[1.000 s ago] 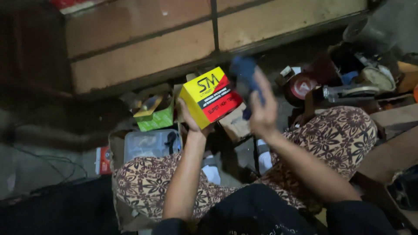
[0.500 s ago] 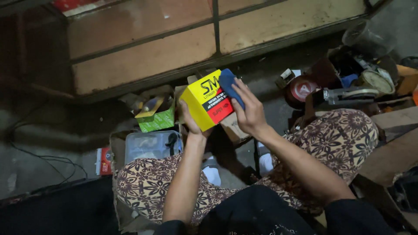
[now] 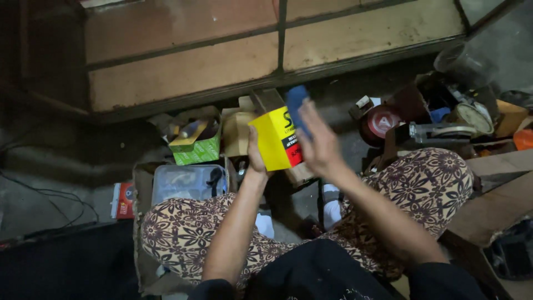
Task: The recorder is wiping a box of lithium grease with a blue cloth to clean it.
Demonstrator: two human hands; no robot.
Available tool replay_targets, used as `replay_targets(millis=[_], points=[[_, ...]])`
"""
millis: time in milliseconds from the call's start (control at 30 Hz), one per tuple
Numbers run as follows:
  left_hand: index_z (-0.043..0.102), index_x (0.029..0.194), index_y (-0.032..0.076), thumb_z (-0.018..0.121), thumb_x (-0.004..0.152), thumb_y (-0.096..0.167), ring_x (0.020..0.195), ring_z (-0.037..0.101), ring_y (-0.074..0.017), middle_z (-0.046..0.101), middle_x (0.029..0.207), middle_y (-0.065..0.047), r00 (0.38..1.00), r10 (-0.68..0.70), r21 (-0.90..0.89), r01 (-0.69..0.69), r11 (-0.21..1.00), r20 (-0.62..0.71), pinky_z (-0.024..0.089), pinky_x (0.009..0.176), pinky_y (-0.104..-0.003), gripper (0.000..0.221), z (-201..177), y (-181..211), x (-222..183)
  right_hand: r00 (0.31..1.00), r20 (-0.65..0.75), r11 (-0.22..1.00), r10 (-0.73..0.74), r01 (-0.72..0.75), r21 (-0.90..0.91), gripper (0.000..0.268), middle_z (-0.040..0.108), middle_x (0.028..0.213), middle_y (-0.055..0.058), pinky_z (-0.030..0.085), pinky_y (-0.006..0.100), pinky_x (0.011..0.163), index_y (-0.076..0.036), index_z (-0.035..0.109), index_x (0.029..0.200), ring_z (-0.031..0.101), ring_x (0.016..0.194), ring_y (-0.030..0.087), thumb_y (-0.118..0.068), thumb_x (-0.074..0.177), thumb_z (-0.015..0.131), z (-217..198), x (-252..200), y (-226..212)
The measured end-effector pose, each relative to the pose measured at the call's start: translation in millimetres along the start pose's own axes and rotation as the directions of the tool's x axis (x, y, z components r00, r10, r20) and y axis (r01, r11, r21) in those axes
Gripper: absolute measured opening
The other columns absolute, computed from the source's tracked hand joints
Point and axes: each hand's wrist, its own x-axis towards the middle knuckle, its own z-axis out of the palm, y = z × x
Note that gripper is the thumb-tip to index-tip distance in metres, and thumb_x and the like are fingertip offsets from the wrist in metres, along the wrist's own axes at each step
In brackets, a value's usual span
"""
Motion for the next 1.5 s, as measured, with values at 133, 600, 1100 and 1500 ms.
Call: replay_targets(millis=[133, 600, 1100, 1500], points=[[0.048, 0.152, 0.006, 0.049, 0.101, 0.066, 0.131, 0.060, -0.0295, 0.059, 0.145, -0.014, 0.998, -0.039, -0.007, 0.039, 0.999, -0.056, 0.048, 0.115, -0.046, 0.079, -14, -14, 2, 0.950, 0.190, 0.966, -0.250, 0.229, 0.121, 0.054, 0.047, 0.154, 0.030, 0.038, 0.047, 0.120, 0.004, 0.053, 0.142, 0.045, 0.145, 0.045, -0.004, 0.090, 0.067, -5, -7, -45], [0.046, 0.156, 0.003, 0.052, 0.108, 0.065, 0.126, 0.060, -0.0317, 0.060, 0.147, -0.016, 0.986, -0.126, -0.108, 0.137, 0.985, 0.106, 0.049, 0.109, -0.047, 0.078, -32, -27, -4, 0.988, -0.014, 0.988, -0.152, 0.152, 0.029, 0.049, 0.046, 0.156, 0.030, 0.031, 0.050, 0.127, 0.007, 0.052, 0.145, 0.043, 0.150, 0.044, -0.005, 0.099, 0.062, -7, -5, -26], [0.040, 0.157, 0.007, 0.056, 0.102, 0.058, 0.140, 0.053, -0.0305, 0.052, 0.153, -0.013, 0.973, -0.158, 0.012, 0.159, 0.987, 0.168, 0.041, 0.121, -0.048, 0.077, -21, -17, -12, 0.984, -0.020, 0.978, -0.177, 0.178, 0.112, 0.041, 0.060, 0.143, 0.026, 0.037, 0.052, 0.124, 0.007, 0.062, 0.132, 0.055, 0.141, 0.040, -0.007, 0.094, 0.061, -26, 4, -26], [0.041, 0.156, 0.004, 0.054, 0.103, 0.058, 0.142, 0.051, -0.0340, 0.051, 0.156, -0.015, 0.983, -0.030, 0.021, 0.027, 0.999, 0.183, 0.040, 0.122, -0.049, 0.077, 20, 7, -12, 0.992, -0.113, 0.990, 0.052, -0.036, 0.140, 0.042, 0.053, 0.152, 0.028, 0.037, 0.045, 0.123, 0.009, 0.056, 0.141, 0.049, 0.147, 0.041, -0.008, 0.102, 0.055, -6, -2, 10]])
